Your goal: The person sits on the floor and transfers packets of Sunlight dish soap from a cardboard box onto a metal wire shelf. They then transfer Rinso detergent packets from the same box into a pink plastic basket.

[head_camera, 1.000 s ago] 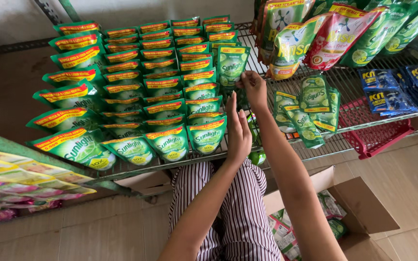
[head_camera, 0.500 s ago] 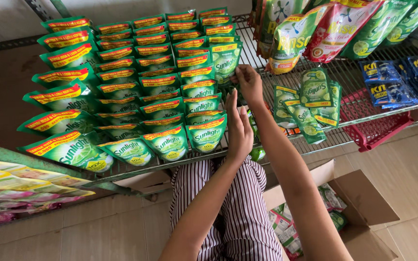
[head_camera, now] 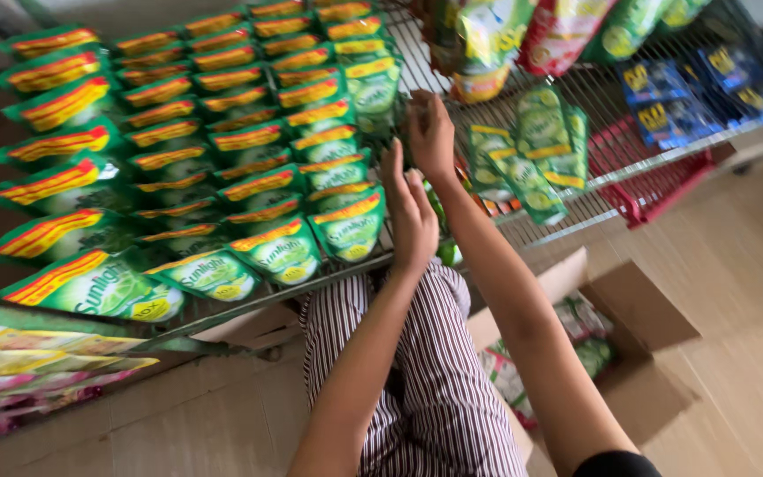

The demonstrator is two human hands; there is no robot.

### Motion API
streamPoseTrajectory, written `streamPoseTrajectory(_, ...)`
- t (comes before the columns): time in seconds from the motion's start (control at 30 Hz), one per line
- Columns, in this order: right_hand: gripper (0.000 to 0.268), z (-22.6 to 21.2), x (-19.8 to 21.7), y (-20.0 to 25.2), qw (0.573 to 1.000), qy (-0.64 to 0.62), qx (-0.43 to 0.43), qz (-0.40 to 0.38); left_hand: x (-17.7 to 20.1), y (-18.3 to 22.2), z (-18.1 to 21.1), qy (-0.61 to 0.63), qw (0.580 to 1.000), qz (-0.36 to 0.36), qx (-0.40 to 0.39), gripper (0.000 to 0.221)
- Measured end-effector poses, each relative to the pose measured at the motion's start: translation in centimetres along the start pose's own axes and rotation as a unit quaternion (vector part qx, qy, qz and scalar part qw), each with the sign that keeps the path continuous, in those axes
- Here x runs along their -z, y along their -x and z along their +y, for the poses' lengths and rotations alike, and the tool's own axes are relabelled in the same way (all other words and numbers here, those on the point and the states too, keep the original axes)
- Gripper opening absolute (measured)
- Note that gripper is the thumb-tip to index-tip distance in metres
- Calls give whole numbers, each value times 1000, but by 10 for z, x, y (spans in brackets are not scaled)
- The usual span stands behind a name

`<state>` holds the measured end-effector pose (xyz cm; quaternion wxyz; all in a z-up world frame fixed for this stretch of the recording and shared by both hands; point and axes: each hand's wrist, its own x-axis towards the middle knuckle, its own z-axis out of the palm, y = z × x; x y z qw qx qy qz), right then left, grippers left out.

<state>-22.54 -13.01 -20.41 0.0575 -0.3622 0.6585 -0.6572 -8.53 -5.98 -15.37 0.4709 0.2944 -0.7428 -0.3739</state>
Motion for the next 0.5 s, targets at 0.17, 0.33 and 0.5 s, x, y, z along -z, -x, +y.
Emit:
streamPoseTrajectory(0.17,16,-61,60,49,998,23,21,49,-1,-3,0,-9,999,15,-33,44)
streamPoseTrajectory(0.33,33,-100,159,118,889,407,128,166,-1,6,-3,-8,997,-20,-80,41)
streamPoseTrajectory(0.5,62,-91,205,148,866,484,62,109,0,8,-3,-10,989,-86,-122,38)
